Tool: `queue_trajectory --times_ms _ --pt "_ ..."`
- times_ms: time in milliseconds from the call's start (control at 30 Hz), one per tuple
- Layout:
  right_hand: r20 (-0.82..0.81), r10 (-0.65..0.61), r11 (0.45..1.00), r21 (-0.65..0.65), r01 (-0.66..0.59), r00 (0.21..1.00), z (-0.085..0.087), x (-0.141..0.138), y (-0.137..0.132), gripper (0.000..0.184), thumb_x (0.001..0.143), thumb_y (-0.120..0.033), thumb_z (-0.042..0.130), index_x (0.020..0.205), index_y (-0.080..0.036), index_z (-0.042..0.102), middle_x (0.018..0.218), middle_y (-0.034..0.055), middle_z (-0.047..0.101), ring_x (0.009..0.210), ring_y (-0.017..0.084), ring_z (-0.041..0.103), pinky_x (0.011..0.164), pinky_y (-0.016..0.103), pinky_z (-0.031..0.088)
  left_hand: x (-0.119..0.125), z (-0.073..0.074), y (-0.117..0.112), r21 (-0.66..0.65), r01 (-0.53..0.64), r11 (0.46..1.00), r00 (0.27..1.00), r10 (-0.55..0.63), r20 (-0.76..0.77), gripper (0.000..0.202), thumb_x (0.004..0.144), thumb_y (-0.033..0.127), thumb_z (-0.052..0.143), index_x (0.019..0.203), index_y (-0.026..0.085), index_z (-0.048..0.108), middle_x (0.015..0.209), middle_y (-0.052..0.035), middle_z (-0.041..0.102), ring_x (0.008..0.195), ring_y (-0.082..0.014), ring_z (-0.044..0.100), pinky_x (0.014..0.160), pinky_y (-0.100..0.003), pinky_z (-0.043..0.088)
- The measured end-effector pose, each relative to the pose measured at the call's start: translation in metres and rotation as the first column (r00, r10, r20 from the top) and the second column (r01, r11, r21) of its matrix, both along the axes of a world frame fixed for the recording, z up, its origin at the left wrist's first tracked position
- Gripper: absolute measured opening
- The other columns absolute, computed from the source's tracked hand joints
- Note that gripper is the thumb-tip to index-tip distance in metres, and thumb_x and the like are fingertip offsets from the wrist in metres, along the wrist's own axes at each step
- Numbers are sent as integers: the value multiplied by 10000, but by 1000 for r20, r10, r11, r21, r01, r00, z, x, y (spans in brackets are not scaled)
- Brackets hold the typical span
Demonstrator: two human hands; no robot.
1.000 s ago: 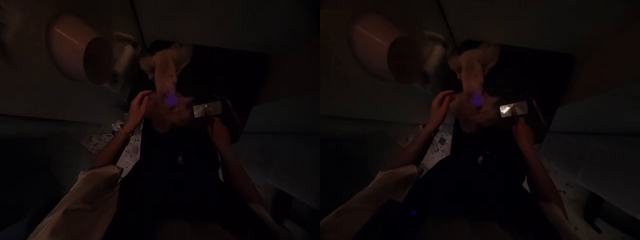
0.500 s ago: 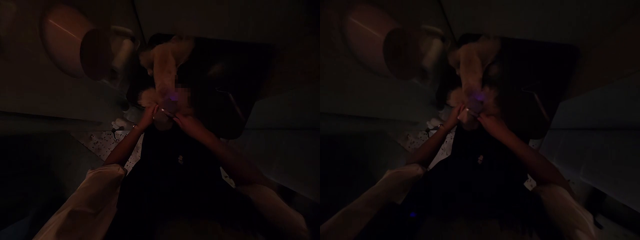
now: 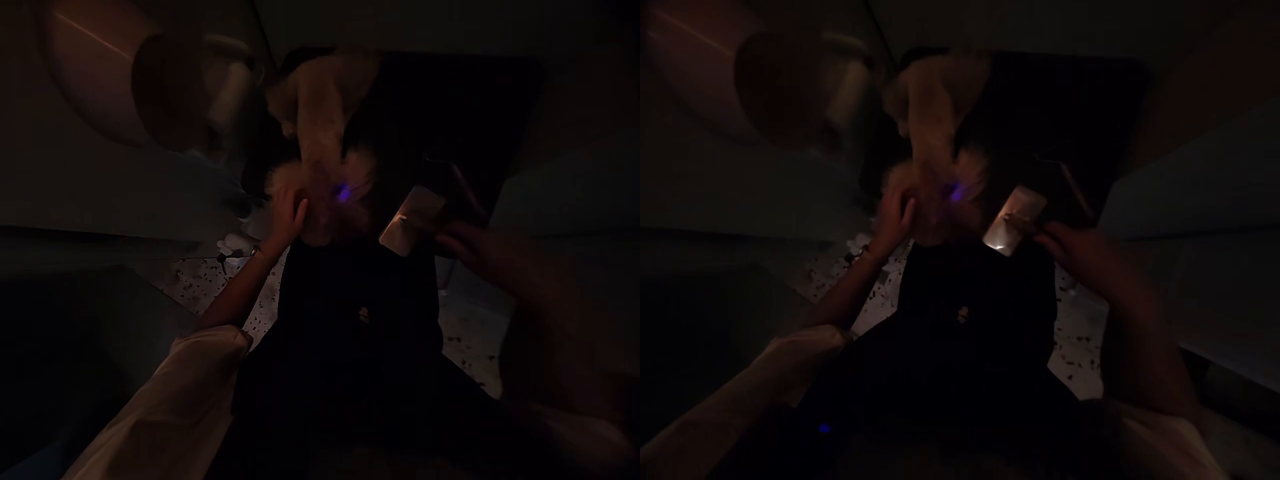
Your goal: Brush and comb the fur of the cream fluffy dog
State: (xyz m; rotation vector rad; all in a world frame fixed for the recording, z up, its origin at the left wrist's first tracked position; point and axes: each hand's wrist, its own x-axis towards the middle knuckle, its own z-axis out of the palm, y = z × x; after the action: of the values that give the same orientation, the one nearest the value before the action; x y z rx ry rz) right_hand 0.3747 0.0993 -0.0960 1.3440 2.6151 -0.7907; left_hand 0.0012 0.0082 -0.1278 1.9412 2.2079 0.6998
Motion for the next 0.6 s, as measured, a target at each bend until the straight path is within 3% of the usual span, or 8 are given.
queue_trajectory --times_ms 67,133,200,300,367,500,600 --pt "-137 -65 998 -8 65 988 -1 -17 7 384 951 -518 396 951 -204 617 781 70 646 665 179 588 624 283 379 19 13 2 -90 196 976 968 -208 -141 612 908 462 571 1396 111 458 1403 -164 485 1311 -285 436 1126 -420 343" --pt "-314 -178 983 -109 151 933 -5 -38 10 329 951 -472 432 859 -189 572 748 43 605 663 135 555 628 254 372 39 18 10 -236 304 923 903 -358 -237 750 841 376 664 1468 81 380 1383 -175 503 1293 -307 445 1161 -457 301" --pt "-443 -341 923 -326 205 829 -11 -58 11 314 969 -443 412 834 -187 534 696 7 545 585 87 489 562 215 353 54 14 19 -320 270 908 862 -376 -339 642 864 259 607 1446 62 423 1286 -181 568 1237 -320 477 1171 -510 273" --pt "-519 -508 788 -603 126 688 -25 -82 10 317 992 -452 365 871 -194 505 636 -37 453 475 57 390 444 178 294 65 5 28 -339 174 924 840 -319 -438 416 918 130 429 1301 77 583 1188 -172 607 1197 -314 492 1177 -558 244" --pt "-552 -480 771 -636 28 681 -35 -94 8 339 990 -483 370 870 -195 502 626 -44 443 454 54 380 417 172 279 65 4 27 -330 156 931 842 -300 -448 384 924 123 411 1241 73 622 1188 -176 598 1194 -317 489 1167 -560 258" --pt "-596 -308 817 -565 -115 741 -46 -118 7 347 988 -474 370 842 -191 508 627 -39 467 460 58 390 453 186 303 52 10 21 -324 161 932 870 -290 -400 341 889 187 522 1181 51 631 1221 -188 568 1193 -347 472 1067 -506 377" --pt "-623 -199 853 -490 -179 756 -48 -136 4 327 989 -413 335 816 -188 498 624 -33 457 509 75 402 525 210 326 35 3 19 -286 162 944 932 -242 -270 286 900 175 483 1121 69 631 1188 -168 579 1161 -310 477 1014 -447 412"
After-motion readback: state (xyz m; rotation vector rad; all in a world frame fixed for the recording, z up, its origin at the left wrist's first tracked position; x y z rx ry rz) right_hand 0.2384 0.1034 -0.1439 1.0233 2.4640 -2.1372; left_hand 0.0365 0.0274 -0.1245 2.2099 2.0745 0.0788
